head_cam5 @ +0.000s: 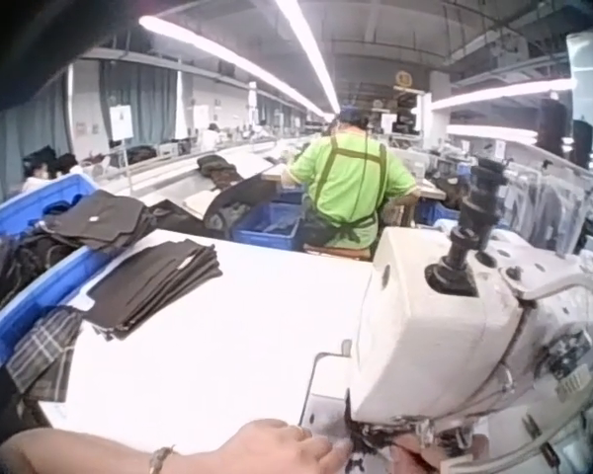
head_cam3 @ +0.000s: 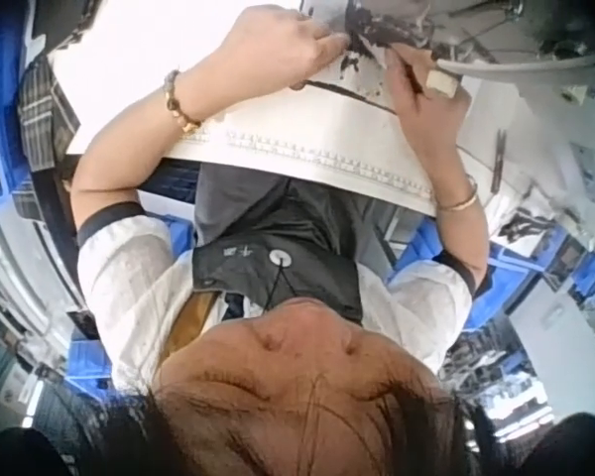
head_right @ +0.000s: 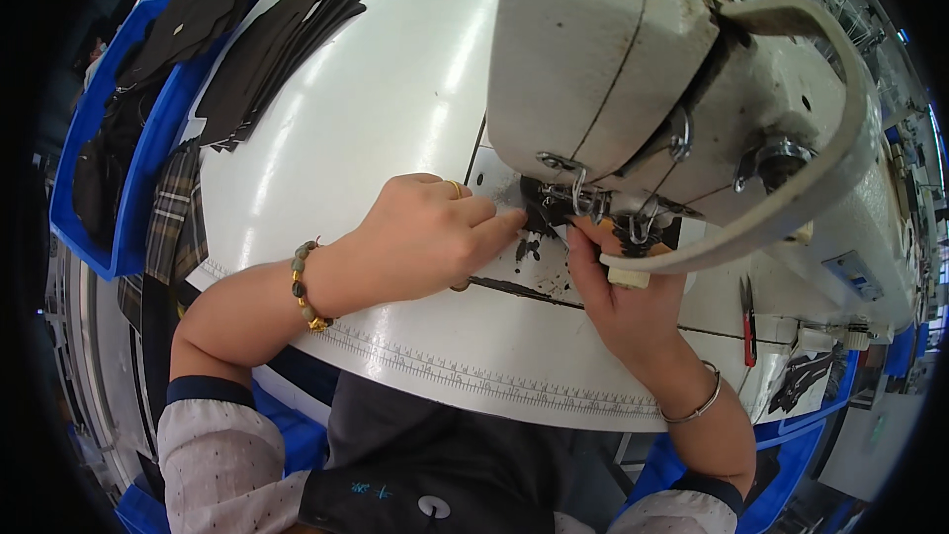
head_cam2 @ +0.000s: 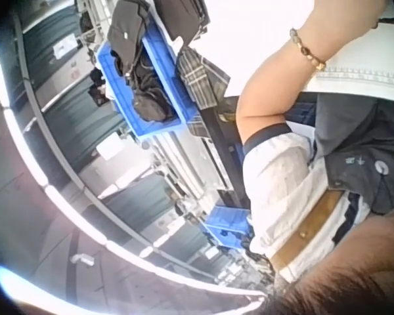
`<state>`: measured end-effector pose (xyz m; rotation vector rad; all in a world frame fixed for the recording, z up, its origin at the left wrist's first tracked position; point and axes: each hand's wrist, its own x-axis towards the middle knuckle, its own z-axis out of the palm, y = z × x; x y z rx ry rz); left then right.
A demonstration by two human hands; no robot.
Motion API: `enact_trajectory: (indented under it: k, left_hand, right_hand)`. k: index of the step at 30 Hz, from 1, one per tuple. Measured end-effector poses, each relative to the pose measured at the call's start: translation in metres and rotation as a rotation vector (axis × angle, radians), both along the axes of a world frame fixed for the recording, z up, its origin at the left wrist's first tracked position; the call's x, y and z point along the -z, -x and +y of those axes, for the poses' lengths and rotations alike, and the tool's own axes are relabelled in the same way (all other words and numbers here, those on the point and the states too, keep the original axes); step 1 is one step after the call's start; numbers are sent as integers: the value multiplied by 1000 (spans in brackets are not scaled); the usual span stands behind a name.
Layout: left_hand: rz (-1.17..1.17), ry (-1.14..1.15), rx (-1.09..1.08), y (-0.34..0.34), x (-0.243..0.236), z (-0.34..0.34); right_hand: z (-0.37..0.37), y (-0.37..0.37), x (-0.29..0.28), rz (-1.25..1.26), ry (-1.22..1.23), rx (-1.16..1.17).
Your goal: Sewing zippers onto fabric or leather panels using an industrial sewing machine.
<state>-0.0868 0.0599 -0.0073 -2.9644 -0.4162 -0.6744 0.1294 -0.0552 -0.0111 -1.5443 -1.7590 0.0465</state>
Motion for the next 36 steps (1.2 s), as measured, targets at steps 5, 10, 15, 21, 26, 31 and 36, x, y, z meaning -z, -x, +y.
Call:
enact_trajectory:
  k: [5, 10, 15, 21, 26, 31, 36]
  left_hand:
    - [2, -106, 9, -9, 7, -2]
    - [-75, 71, 2, -12, 14, 0]
    - [-101, 172, 4, -17, 12, -2]
    - [-57, 158, 30, -15, 9, -4]
    - [39, 96, 10, -10, 7, -4]
    - [125, 185, 31, -5, -6, -9]
    - [91, 181, 26, 7, -17, -9]
  right_hand:
    - [-3, -5, 1, -46, 18, -14]
    - [-1, -1, -3, 1, 52, -36]
    - [-2, -2, -2, 44, 80, -26]
    - [1, 1, 0, 53, 4, -118]
    - [0, 5, -3, 186, 153, -125]
    - [2, 6, 5, -73, 142, -125]
    - [-5, 9, 1, -206, 244, -123]
